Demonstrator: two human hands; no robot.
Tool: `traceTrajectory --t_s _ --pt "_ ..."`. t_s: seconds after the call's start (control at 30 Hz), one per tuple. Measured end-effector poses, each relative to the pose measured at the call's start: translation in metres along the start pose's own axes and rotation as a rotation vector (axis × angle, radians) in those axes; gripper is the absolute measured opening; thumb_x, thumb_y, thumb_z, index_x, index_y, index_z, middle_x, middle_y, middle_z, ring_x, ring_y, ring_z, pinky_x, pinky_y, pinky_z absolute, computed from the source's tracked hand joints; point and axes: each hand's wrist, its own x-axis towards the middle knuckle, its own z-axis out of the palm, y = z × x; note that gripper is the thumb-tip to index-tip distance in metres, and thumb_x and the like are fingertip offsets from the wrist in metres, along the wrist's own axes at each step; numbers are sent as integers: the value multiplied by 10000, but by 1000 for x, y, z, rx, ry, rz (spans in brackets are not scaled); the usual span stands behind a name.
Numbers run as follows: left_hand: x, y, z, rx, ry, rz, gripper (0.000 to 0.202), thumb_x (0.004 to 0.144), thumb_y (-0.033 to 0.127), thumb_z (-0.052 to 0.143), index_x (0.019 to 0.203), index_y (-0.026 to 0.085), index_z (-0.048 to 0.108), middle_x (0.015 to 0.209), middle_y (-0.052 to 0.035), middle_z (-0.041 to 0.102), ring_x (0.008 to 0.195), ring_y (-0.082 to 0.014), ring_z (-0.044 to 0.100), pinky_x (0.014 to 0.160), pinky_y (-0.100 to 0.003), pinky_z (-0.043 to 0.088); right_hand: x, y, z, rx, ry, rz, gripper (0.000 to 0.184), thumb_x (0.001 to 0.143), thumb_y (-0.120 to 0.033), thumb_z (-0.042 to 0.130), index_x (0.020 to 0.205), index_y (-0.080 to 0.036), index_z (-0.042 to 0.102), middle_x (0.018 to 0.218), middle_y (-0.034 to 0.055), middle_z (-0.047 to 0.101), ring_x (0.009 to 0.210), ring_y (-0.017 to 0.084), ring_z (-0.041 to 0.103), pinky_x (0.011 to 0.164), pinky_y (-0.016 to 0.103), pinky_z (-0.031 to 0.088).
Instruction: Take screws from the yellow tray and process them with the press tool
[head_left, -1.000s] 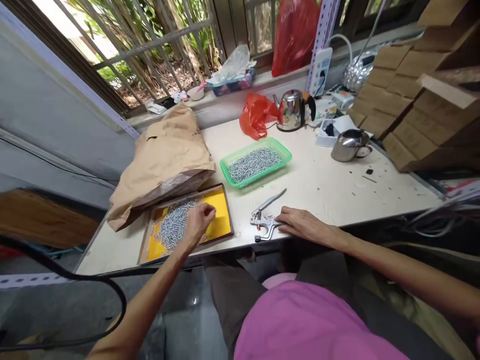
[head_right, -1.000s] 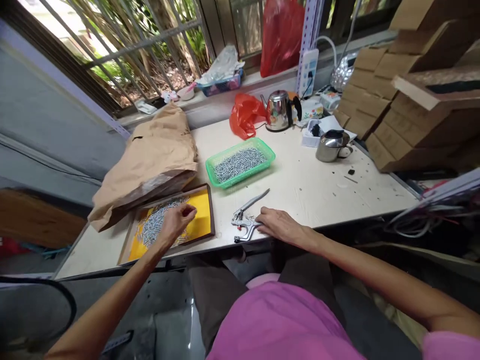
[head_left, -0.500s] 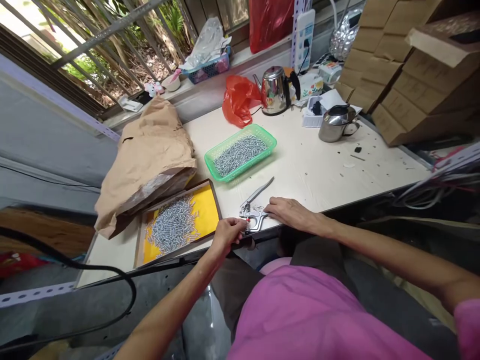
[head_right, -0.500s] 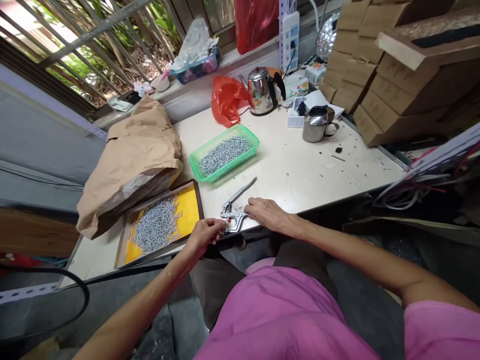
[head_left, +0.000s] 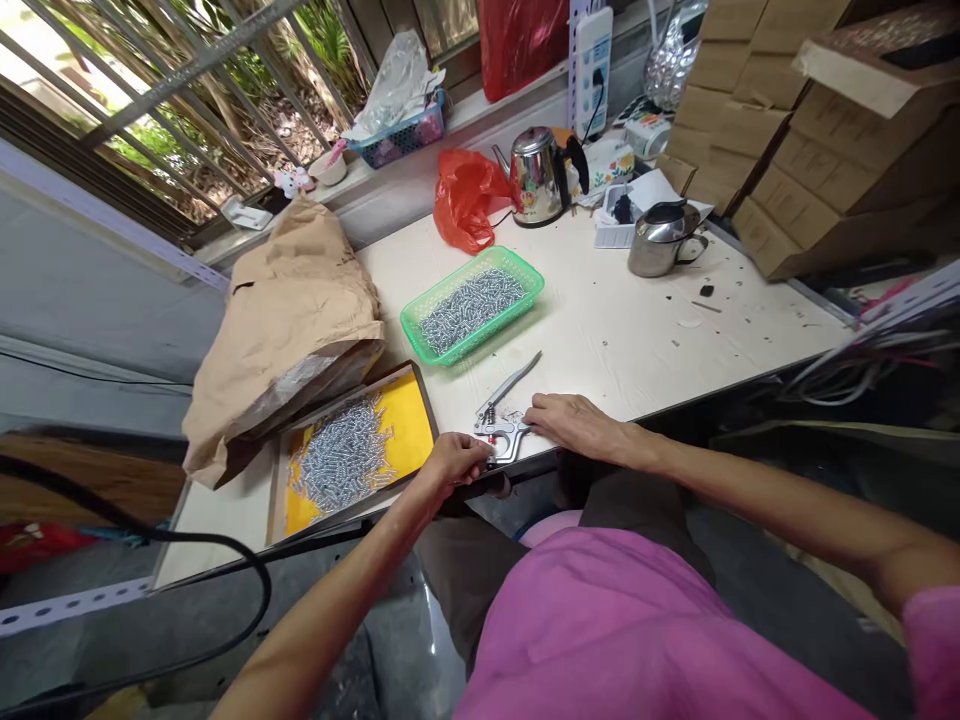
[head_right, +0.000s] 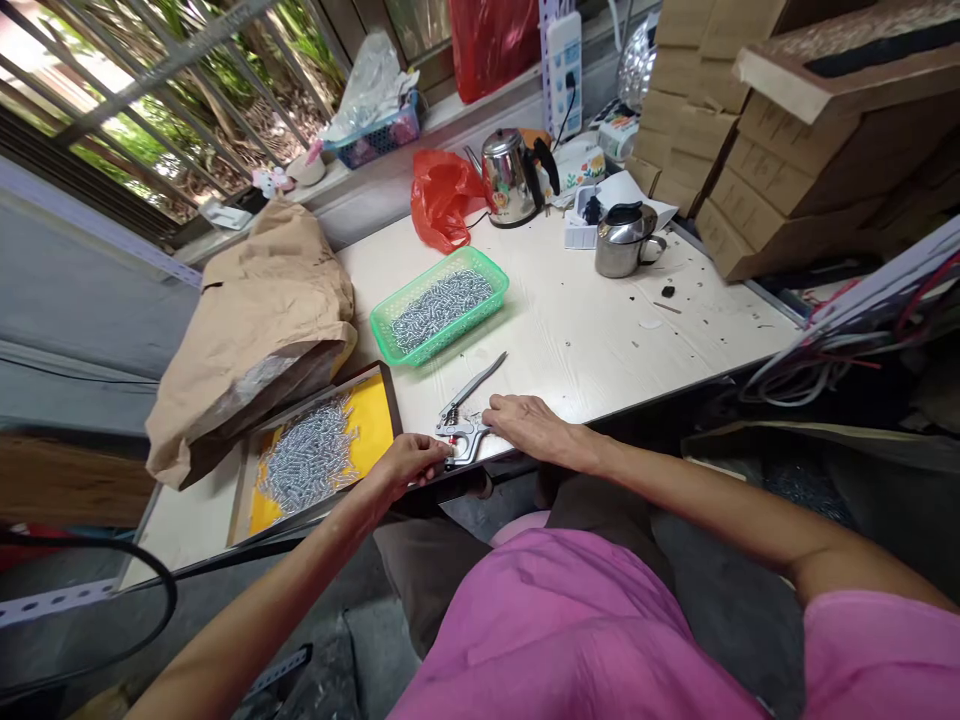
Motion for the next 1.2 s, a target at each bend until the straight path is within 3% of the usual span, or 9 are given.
traceTrajectory --t_s 0.17,0.27,0.37,0.57,0.73,0.8,0.93,1.07,1.2 --pt "3 -3 0 39 1 20 284 699 390 676 616 129 603 381 63 449 345 -46 340 393 -193 251 1 7 -11 -17 12 -66 242 932 -337 519 1092 -185 617 1119 119 571 971 220 553 795 315 420" --pt "2 -5 0 36 14 23 290 695 403 686 647 125 620 389 64 454 351 -47 349 400 -192 261 11 21 -16 -73 76 -80 737 765 -551 676 1356 -174 450 1438 200 351 1283 368 344 998 501 321" --pt "2 -6 1 33 19 27 289 700 400 682 654 122 620 393 65 455 350 -47 349 397 -192 262 25 33 -18 -113 -16 -84 1046 638 -671 704 1438 -116 321 1480 232 284 1365 430 178 1053 604 194" --pt "3 -5 2 35 51 18 284 705 405 680 670 129 618 392 66 455 350 -55 354 402 -197 264 38 33 -21 -146 -41 -91 926 637 -626 723 1330 -87 429 1255 206 505 1150 373 433 988 565 297" --pt "-5 -2 5 166 98 -30 291 794 385 607 622 156 555 433 47 464 388 -80 404 439 -213 311 32 27 -21 -167 -33 -85 660 689 -541 740 1146 -104 552 1119 164 543 1030 319 468 878 441 382" --pt "-12 -3 10 342 216 69 299 833 388 568 647 155 574 524 15 520 477 -110 488 495 -231 367 29 25 -21 -145 -25 -88 529 734 -480 731 1087 -120 573 1087 144 540 1008 292 473 831 389 398" --pt "-16 3 24 729 488 548 206 885 336 533 922 167 644 921 -68 625 859 -198 590 735 -303 466 24 21 -19 -102 -5 -69 411 765 -385 732 1041 -121 580 1074 130 530 1008 269 474 793 343 414" --pt "6 20 33 929 398 860 392 841 274 615 1209 167 534 1255 -126 550 1146 -268 485 944 -403 441 19 16 -22 -90 -11 -48 439 777 -370 722 1089 -102 569 1092 145 527 1025 273 473 839 360 419" --pt "26 35 28 1035 222 914 567 815 289 651 1316 139 429 1256 -150 539 1138 -280 490 962 -426 436 10 16 -32 -82 -48 -5 585 733 -383 749 1187 -89 526 1143 161 519 1044 288 471 866 382 422"
